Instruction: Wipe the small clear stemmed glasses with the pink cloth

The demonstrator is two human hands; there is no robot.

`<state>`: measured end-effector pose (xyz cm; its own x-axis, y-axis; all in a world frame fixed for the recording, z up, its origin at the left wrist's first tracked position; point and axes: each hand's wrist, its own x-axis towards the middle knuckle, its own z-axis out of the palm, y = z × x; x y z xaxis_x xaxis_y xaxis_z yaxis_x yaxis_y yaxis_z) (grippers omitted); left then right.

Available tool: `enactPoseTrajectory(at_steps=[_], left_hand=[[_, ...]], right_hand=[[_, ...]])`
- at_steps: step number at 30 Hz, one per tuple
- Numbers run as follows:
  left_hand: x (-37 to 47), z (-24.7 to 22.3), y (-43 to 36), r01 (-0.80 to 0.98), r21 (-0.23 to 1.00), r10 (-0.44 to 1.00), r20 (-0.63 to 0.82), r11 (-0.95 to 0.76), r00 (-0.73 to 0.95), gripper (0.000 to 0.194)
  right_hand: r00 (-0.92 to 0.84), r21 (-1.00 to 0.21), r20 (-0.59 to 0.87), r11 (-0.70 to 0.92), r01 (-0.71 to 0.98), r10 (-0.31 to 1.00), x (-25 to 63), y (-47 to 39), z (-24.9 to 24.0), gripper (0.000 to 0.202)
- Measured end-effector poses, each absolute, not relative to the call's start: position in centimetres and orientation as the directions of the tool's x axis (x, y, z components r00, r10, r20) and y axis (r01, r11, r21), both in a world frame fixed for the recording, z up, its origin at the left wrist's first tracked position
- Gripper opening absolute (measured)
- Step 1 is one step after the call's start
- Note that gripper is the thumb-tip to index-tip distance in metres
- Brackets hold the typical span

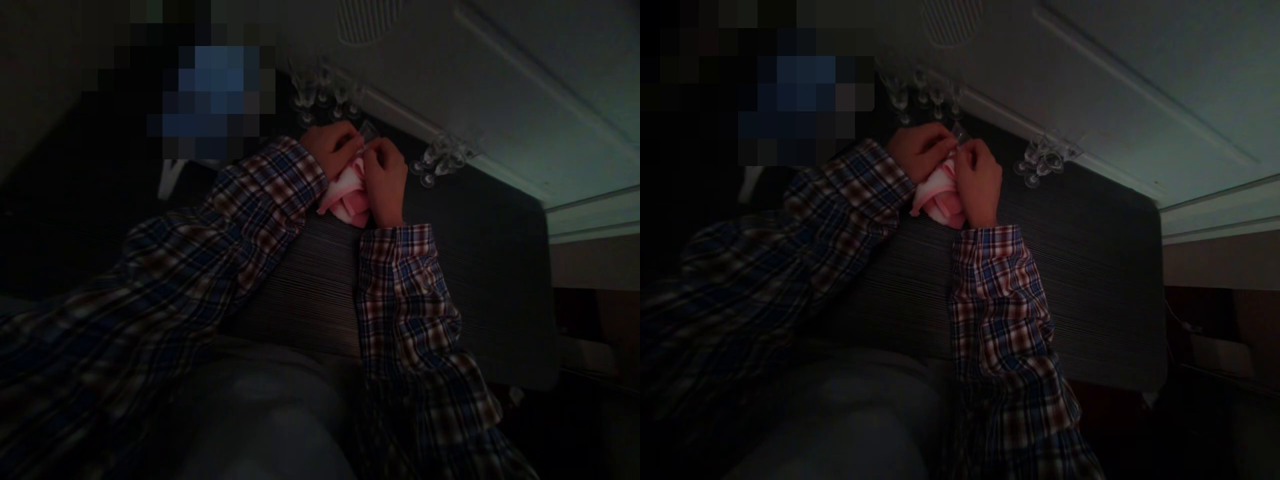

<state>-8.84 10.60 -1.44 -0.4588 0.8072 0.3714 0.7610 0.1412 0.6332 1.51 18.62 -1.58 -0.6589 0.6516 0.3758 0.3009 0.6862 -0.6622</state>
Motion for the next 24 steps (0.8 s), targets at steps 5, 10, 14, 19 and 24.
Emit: enactPoseTrajectory(at_steps=[5,10,14,19,24], left_hand=[[-8.72,-1.39,10.60,0.761,0.635,0.806,0.379,0.131,-0.455,0.029],[-8.69,-1.43,10.74,0.754,0.635,0.793,0.369,0.166,-0.485,0.029],[-8.91,-1.51,10.84,0.764,0.631,0.800,0.386,0.134,-0.460,0.031],[-8.98,-1.46,10.84,0.747,0.647,0.811,0.350,0.153,-0.470,0.031],[-9.09,-1.49,10.92,0.764,0.626,0.823,0.344,0.157,-0.451,0.033]], right_hand=[[-0.665,-0.664,0.368,0.684,0.301,0.650,1.46,18.77,-1.65,0.014],[-0.667,-0.650,0.362,0.689,0.320,0.651,1.58,18.75,-1.51,0.015],[-0.661,-0.643,0.380,0.698,0.314,0.647,1.56,18.71,-1.40,0.017],[-0.661,-0.649,0.355,0.683,0.335,0.661,1.36,18.98,-1.61,0.016],[-0.661,-0.649,0.349,0.680,0.341,0.664,1.24,19.09,-1.67,0.018]])
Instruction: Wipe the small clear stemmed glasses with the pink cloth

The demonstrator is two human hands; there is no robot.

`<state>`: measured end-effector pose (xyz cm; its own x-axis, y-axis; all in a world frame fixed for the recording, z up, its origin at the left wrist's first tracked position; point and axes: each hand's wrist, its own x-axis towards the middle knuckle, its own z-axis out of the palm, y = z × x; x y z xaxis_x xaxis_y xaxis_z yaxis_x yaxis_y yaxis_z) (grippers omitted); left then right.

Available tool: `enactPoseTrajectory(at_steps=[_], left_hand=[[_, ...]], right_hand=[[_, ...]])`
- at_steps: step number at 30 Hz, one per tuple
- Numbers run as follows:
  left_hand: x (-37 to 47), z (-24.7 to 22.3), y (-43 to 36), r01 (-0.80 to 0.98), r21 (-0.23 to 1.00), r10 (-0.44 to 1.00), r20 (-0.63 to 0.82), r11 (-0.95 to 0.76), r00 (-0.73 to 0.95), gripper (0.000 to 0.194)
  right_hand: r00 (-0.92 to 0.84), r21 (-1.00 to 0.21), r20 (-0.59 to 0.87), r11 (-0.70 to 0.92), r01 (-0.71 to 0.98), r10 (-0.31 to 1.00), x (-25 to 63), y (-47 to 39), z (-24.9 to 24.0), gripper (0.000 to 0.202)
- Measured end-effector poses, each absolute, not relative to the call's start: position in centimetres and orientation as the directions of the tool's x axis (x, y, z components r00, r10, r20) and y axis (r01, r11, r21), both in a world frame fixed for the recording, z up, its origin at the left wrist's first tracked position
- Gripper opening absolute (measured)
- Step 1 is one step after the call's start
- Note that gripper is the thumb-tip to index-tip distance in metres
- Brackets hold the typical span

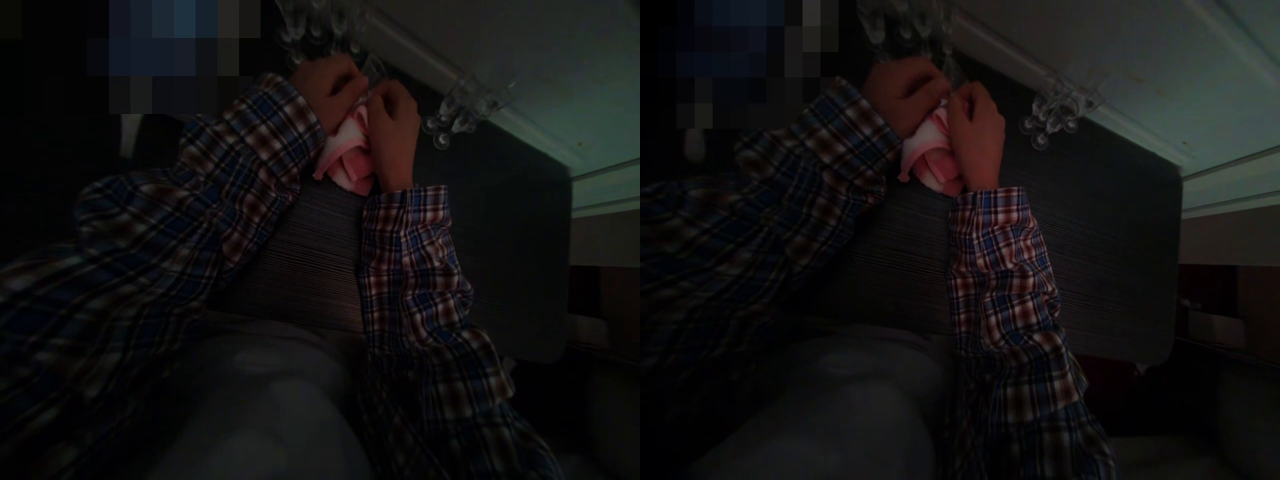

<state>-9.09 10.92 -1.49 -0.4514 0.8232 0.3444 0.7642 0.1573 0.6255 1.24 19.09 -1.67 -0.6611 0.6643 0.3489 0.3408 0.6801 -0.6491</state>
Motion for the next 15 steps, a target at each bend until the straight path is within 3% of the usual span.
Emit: enactPoseTrajectory(at_steps=[15], left_hand=[[-9.35,-1.40,11.04,0.789,0.585,0.833,0.330,0.189,-0.444,0.039]], right_hand=[[-0.677,-0.631,0.343,0.694,0.348,0.651,1.05,18.93,-1.37,0.018]])
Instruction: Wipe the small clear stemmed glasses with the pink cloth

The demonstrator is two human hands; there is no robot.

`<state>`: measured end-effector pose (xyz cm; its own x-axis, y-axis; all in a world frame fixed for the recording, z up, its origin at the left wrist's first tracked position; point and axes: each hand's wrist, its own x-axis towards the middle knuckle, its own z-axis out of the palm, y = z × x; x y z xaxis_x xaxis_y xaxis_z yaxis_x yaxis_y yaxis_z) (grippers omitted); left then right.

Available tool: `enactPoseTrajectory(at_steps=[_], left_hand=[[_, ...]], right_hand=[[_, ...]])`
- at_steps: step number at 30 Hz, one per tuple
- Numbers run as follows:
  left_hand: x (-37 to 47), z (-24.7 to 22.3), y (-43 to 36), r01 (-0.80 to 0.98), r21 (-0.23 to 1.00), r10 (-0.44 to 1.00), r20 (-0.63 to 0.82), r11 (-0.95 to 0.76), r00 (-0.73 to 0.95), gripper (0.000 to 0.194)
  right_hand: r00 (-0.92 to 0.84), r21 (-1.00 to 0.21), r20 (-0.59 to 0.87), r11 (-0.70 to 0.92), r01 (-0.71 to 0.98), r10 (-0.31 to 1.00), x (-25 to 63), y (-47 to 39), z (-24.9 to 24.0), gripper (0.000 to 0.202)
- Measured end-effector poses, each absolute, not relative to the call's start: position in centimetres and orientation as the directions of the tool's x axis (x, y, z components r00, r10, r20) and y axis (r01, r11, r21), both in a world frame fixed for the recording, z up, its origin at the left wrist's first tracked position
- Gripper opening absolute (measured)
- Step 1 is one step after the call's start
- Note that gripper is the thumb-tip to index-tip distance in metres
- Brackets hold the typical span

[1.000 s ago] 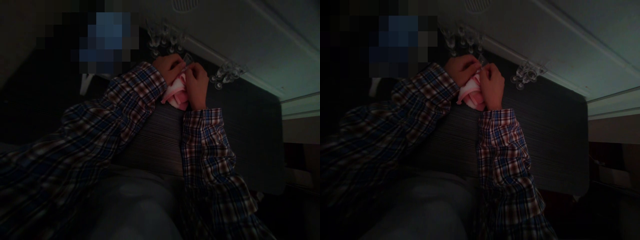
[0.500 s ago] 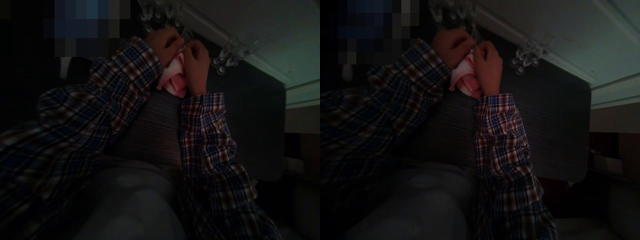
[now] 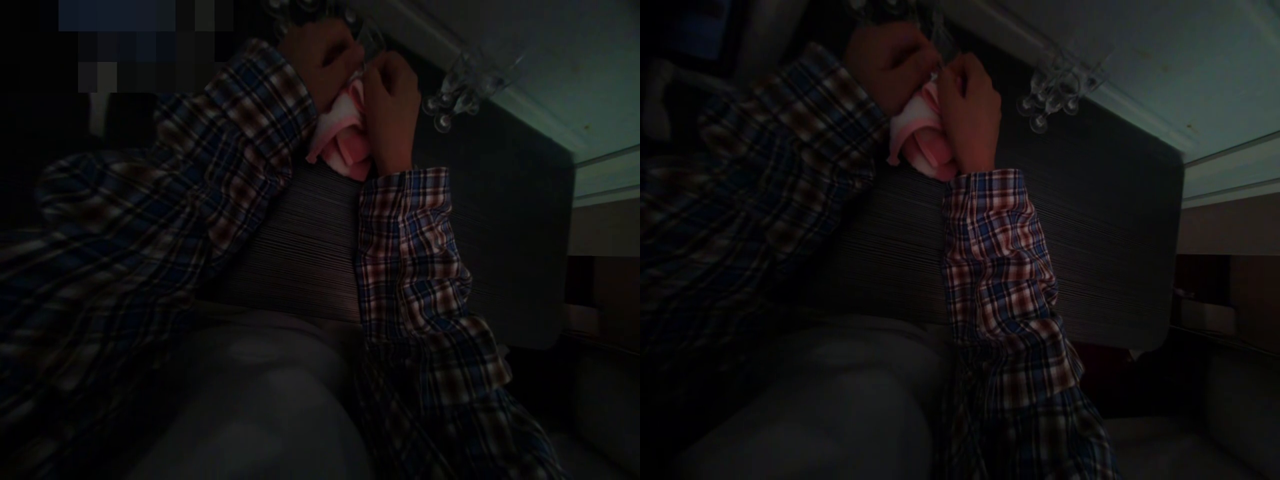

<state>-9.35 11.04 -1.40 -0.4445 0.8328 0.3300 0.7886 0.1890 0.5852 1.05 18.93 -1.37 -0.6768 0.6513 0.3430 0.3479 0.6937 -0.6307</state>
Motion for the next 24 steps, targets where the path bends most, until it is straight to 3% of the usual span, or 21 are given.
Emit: enactPoseTrajectory(at_steps=[6,12,24], left_hand=[[-8.9,-1.0,10.9,0.771,0.587,0.829,0.286,0.245,-0.481,0.040],[-8.2,0.1,10.6,0.757,0.572,0.845,0.195,0.315,-0.499,0.042],[-9.4,-1.3,11.1,0.795,0.567,0.837,0.311,0.217,-0.450,0.038]], right_hand=[[-0.674,-0.587,0.351,0.713,0.382,0.650,1.0,19.0,-1.5,0.016],[-0.665,-0.649,0.406,0.710,0.274,0.627,0.8,19.3,-1.8,0.016],[-0.668,-0.648,0.387,0.703,0.294,0.636,1.0,19.2,-1.8,0.014]])
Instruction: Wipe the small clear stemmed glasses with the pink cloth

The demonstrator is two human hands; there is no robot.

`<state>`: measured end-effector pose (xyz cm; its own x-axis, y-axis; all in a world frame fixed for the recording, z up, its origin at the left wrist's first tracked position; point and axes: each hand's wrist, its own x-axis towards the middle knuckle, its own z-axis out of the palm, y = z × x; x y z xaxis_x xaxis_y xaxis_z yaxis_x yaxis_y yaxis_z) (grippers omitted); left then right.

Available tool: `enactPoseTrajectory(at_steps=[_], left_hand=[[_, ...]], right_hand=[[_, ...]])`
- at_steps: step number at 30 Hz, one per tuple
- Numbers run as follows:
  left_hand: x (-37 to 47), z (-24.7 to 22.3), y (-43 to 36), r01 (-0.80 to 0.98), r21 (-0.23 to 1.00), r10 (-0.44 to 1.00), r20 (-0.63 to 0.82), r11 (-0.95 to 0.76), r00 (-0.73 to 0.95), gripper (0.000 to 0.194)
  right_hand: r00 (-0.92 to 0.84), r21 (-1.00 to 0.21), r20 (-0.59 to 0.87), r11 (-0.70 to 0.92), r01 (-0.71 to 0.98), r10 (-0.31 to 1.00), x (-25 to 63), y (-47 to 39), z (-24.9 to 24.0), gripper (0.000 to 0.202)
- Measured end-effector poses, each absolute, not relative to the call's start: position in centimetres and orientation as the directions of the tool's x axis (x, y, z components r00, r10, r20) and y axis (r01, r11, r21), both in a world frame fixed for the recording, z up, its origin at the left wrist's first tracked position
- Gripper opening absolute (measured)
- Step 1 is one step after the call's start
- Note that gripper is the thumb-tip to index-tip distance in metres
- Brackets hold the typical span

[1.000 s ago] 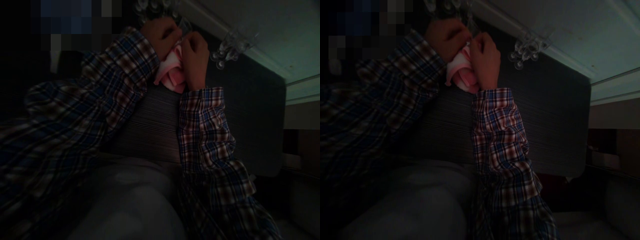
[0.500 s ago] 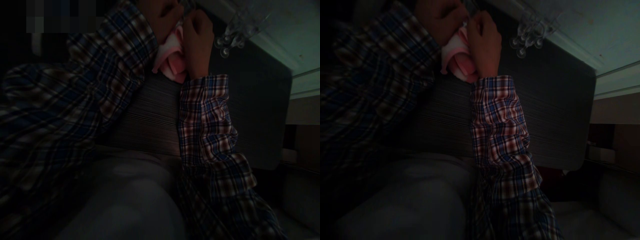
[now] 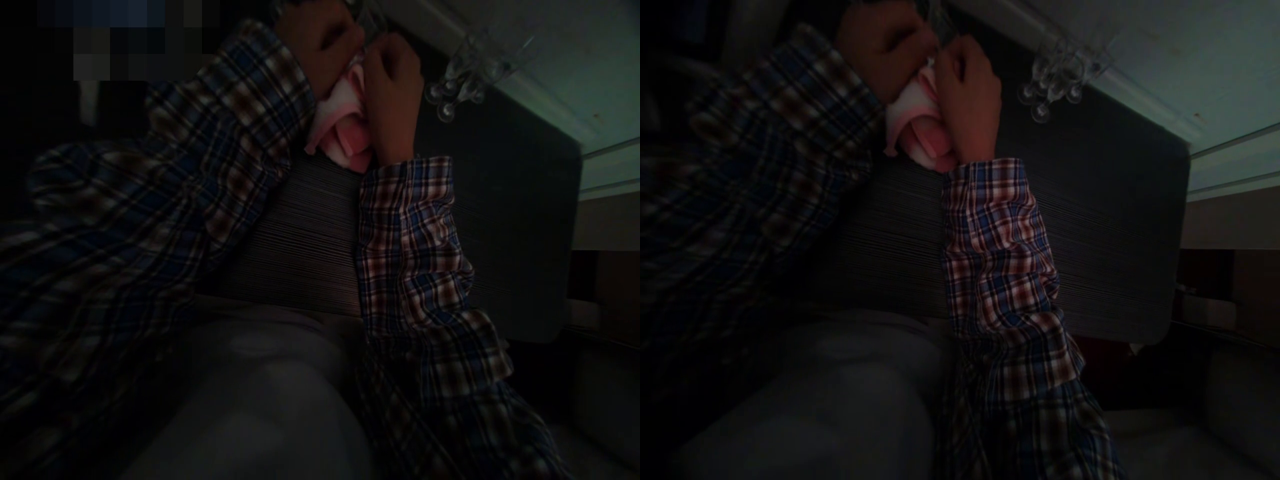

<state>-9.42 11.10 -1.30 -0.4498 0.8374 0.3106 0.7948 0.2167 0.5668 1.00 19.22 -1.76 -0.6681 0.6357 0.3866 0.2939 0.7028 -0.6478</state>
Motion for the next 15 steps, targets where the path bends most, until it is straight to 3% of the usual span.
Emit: enactPoseTrajectory(at_steps=[15], left_hand=[[-8.98,-1.68,10.68,0.778,0.616,0.814,0.383,0.127,-0.436,0.033]], right_hand=[[-0.666,-0.705,0.303,0.630,0.324,0.682,1.55,18.69,-1.56,0.015]])
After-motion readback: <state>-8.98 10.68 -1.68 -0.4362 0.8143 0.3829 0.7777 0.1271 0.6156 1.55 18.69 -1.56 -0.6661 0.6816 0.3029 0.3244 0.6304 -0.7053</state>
